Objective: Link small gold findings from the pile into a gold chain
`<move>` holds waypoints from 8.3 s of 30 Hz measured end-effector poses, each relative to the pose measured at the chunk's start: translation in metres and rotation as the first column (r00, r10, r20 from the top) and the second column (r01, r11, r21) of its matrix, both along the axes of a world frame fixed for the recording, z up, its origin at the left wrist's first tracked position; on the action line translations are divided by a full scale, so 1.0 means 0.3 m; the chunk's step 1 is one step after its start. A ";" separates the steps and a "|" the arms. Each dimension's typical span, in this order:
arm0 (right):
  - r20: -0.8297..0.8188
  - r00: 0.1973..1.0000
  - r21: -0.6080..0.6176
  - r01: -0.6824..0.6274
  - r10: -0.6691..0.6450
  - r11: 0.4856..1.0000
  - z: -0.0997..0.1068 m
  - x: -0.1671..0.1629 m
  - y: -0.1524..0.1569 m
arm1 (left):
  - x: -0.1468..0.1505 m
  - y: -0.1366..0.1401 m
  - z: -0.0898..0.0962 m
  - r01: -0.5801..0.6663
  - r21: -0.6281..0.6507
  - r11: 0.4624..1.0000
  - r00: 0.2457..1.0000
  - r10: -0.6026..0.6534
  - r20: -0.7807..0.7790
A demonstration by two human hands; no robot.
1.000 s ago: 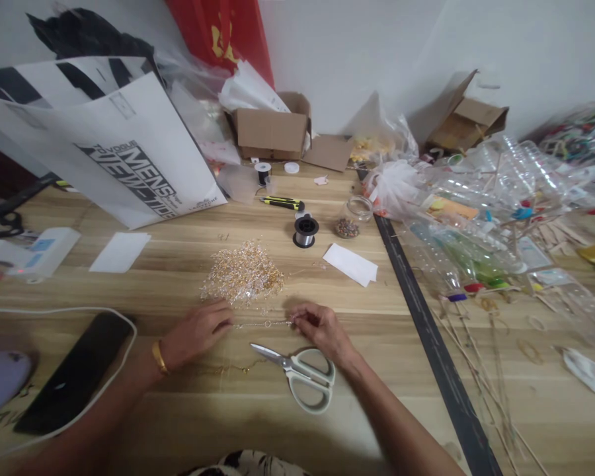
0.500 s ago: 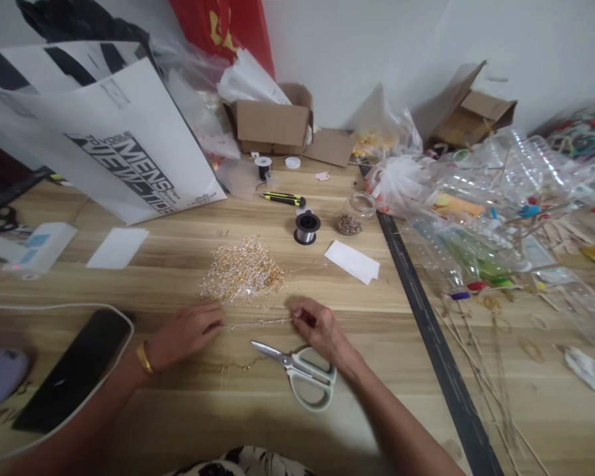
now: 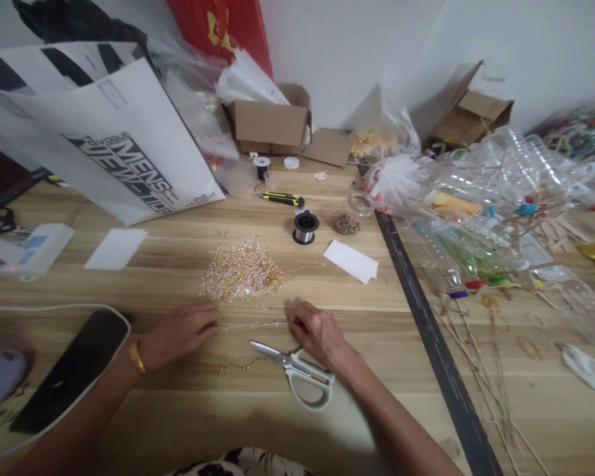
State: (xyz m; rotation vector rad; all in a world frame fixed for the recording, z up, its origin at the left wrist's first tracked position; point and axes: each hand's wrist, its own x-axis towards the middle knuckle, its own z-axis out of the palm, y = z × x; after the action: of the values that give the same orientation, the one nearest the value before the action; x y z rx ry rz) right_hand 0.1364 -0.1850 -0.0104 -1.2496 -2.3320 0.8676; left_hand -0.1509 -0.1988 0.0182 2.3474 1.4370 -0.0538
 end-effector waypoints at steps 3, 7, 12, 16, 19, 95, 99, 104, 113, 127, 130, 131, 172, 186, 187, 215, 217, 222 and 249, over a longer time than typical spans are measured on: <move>0.070 0.997 0.036 -0.033 0.030 0.999 -0.005 -0.001 0.000 | -0.004 0.000 0.004 -0.006 -0.013 1.000 1.000 0.006 -0.012; 0.138 0.989 0.055 -0.061 0.053 0.997 -0.007 -0.001 -0.001 | -0.007 0.003 0.009 -0.009 -0.017 1.000 0.999 0.008 -0.041; 0.138 0.988 0.049 -0.077 0.069 0.996 0.000 0.001 -0.001 | -0.014 0.006 0.000 -0.008 0.008 1.000 0.999 0.008 -0.051; 0.103 0.990 0.034 -0.096 0.092 0.995 0.009 0.005 0.003 | -0.015 0.002 0.001 -0.006 0.032 0.999 0.998 0.008 -0.060; 0.083 0.991 0.037 -0.107 0.104 0.994 0.010 0.008 0.005 | 0.015 0.000 0.027 -0.020 0.078 0.997 0.999 0.023 -0.040; -0.170 0.982 0.020 0.081 -0.077 0.996 0.026 0.001 0.176 | 0.314 0.085 -0.111 -0.054 -0.363 0.930 0.719 0.289 0.633; -0.115 0.990 0.030 0.083 -0.079 0.996 0.047 0.001 0.124 | 0.314 0.086 -0.112 -0.059 -0.374 0.926 0.713 0.301 0.633; -0.095 0.995 0.084 0.040 -0.032 0.996 0.075 0.005 0.060 | 0.313 0.085 -0.115 -0.034 -0.364 0.931 0.692 0.284 0.664; -0.106 0.994 0.083 -0.024 0.032 0.996 0.118 0.001 -0.065 | 0.315 0.084 -0.122 -0.036 -0.334 0.942 0.697 0.263 0.667; 0.025 1.000 0.046 -0.012 0.011 0.999 0.144 0.008 -0.132 | 0.315 0.085 -0.142 -0.032 -0.293 0.955 0.687 0.235 0.688; 0.105 0.994 0.069 -0.017 0.010 0.997 0.143 0.011 -0.147 | 0.316 0.084 -0.138 -0.028 -0.309 0.951 0.672 0.247 0.698; 0.116 0.993 0.075 -0.021 0.012 0.997 0.140 0.012 -0.153 | 0.316 0.084 -0.136 -0.025 -0.316 0.948 0.669 0.251 0.700; 0.221 0.938 0.363 0.175 -0.267 0.915 0.099 0.039 0.378 | 0.312 0.082 -0.115 -0.059 -0.323 0.944 0.708 0.268 0.654; 0.548 0.730 0.413 0.187 -0.407 0.891 0.157 -0.063 0.483 | 0.309 0.081 -0.107 -0.071 -0.314 0.947 0.718 0.267 0.642; 0.532 0.727 0.426 0.212 -0.433 0.879 0.160 -0.077 0.487 | 0.308 0.081 -0.101 -0.076 -0.313 0.947 0.722 0.269 0.637; -0.578 0.692 -0.633 -0.047 -0.432 0.773 -0.018 -0.042 0.014 | 0.322 0.080 -0.128 -0.025 -0.355 0.935 0.651 0.284 0.704; -0.590 0.684 -0.640 -0.073 -0.429 0.765 -0.022 -0.045 0.012 | 0.324 0.081 -0.127 -0.016 -0.347 0.938 0.643 0.275 0.714; -0.622 0.645 -0.639 -0.091 -0.443 0.764 -0.028 -0.039 0.014 | 0.326 0.081 -0.128 -0.020 -0.354 0.935 0.618 0.290 0.731; -0.680 0.732 -0.291 -0.226 -0.034 0.930 -0.020 -0.042 -0.039 | 0.341 0.071 -0.084 -0.006 -0.255 0.967 0.655 0.197 0.729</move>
State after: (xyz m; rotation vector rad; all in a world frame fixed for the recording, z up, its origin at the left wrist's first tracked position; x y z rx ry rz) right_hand 0.1238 -0.1967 -0.0163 -0.7225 -1.6877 1.5368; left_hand -0.0487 -0.1775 -0.0069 1.7343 1.0421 0.6783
